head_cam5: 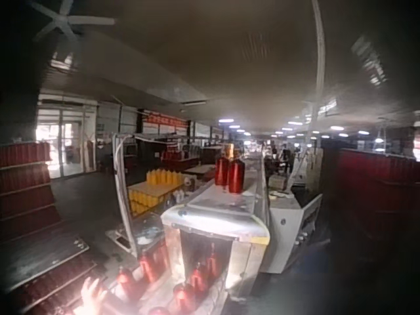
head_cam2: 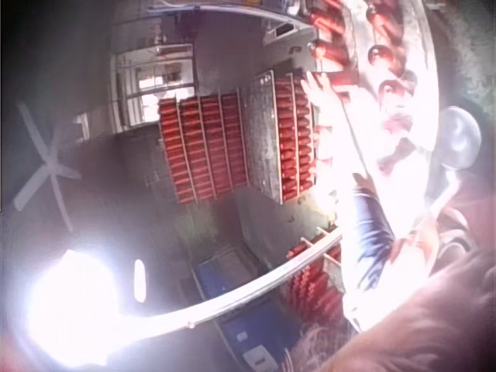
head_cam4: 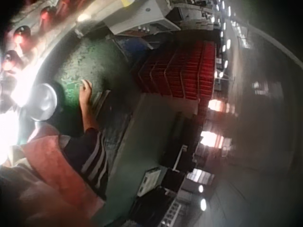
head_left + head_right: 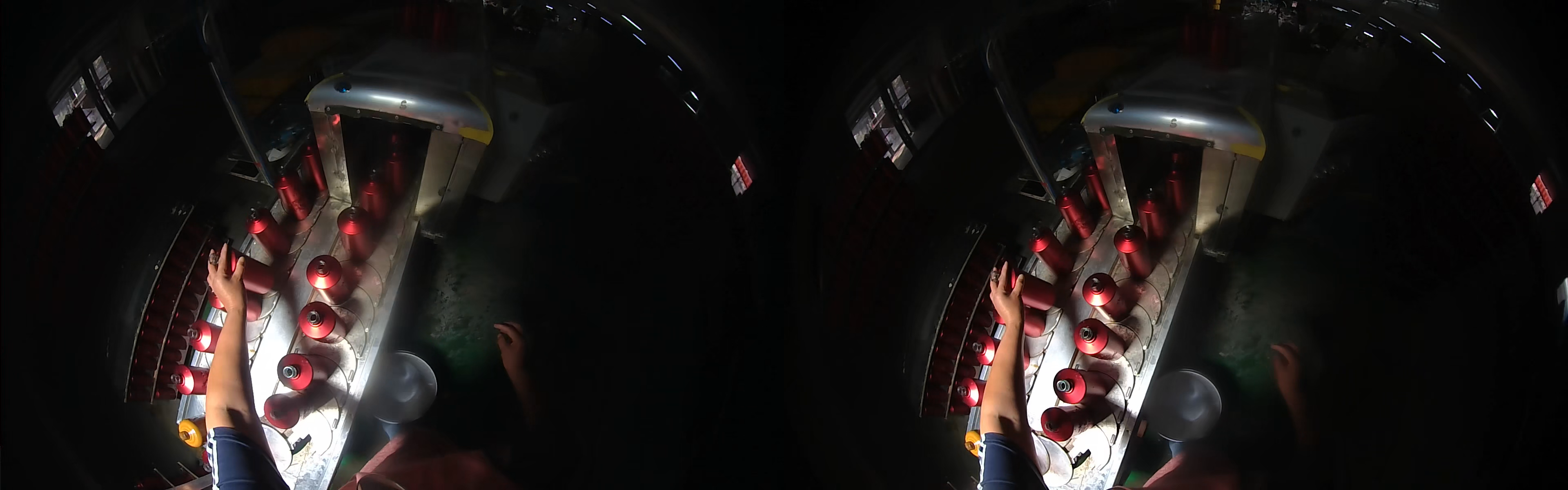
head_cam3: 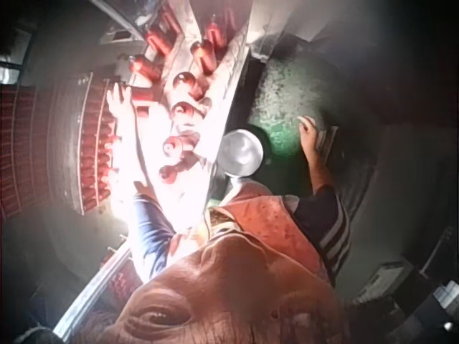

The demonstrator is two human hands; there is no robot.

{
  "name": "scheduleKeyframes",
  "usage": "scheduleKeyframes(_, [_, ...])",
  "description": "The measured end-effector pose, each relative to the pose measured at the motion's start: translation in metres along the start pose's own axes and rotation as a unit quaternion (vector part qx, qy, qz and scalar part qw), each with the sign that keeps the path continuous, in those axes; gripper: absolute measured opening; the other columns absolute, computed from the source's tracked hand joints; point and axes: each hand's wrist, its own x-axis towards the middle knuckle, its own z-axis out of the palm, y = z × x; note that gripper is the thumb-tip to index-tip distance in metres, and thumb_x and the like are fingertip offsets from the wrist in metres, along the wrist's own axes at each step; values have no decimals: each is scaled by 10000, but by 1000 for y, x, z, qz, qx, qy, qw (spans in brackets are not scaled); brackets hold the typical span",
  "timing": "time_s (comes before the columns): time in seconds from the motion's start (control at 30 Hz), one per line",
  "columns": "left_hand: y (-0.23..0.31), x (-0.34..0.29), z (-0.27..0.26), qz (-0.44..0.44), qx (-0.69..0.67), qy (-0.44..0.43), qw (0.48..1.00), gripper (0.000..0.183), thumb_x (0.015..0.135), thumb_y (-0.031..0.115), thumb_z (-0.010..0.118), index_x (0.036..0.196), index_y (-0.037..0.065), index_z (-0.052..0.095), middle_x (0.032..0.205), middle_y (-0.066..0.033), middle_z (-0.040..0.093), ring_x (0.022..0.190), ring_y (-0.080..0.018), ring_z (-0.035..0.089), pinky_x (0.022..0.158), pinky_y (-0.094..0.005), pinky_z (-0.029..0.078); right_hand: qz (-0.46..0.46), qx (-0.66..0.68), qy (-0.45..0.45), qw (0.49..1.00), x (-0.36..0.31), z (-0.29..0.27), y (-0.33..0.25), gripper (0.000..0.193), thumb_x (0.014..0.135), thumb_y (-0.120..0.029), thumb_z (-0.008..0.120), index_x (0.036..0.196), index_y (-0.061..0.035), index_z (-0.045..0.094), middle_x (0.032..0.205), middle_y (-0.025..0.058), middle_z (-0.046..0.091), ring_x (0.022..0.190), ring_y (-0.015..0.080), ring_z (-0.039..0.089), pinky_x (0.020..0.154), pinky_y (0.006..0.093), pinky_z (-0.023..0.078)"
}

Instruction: The person repeatedly picks up red spools from a tray and places them onto a rotating carousel. They also move a large black board and handle a metal bowl during the process.

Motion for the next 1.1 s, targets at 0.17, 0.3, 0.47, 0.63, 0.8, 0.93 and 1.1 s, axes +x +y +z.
scheduleKeyframes(0.17, [-38,-5,21,-46,45,-10,998,561,800,257,797,1336,274,631,1490,-113,473,1209,-355,518,1041,-438,419,3,-115,7,993,-45,-41,23,269,957,-16,566,1201,-81,661,1214,96,579,994,197,591,851,339,488])
scheduleKeyframes(0.3, [-66,-13,30,-51,53,8,997,573,760,220,825,1307,251,659,1485,-130,477,1211,-363,516,1039,-438,422,155,-17,-13,988,-65,-36,42,272,977,-97,522,1214,-86,656,1250,86,583,1096,214,559,937,344,456])
scheduleKeyframes(0.47, [-72,-32,30,-110,78,6,991,618,745,281,836,1330,273,638,1495,-174,451,1215,-410,499,1052,-458,418,80,-50,11,995,-42,-40,4,263,918,-60,533,1124,-75,696,1158,90,597,1117,220,548,987,370,434])
scheduleKeyframes(0.63, [-53,-38,3,-156,27,27,987,622,731,256,844,1321,233,648,1511,-164,429,1260,-390,458,1093,-443,392,-2,-94,0,996,-22,-40,4,288,869,51,560,1097,-55,700,1181,93,592,1064,221,589,905,331,495])
scheduleKeyframes(0.8, [-75,-70,-24,-223,66,-4,973,588,751,248,829,1311,272,652,1574,-130,338,1313,-418,391,1123,-462,361,0,-38,-45,998,3,-21,-46,252,920,51,570,1128,-42,678,1204,86,581,1065,212,603,887,308,510])
scheduleKeyframes(0.93, [-54,-74,-60,-264,66,-68,960,614,811,232,780,1382,318,575,1621,-230,147,1400,-520,285,1172,-494,293,38,-16,-97,994,11,-6,-79,246,939,48,571,1154,-31,660,1230,85,561,1089,205,601,877,298,512])
scheduleKeyframes(1.1, [-32,-120,-153,-168,-12,-13,986,618,830,143,745,1409,230,545,1592,-277,213,1390,-439,384,1119,-445,379,7,137,-123,983,-2,34,-91,255,914,85,569,1126,-9,674,1203,56,547,945,135,614,828,245,504])
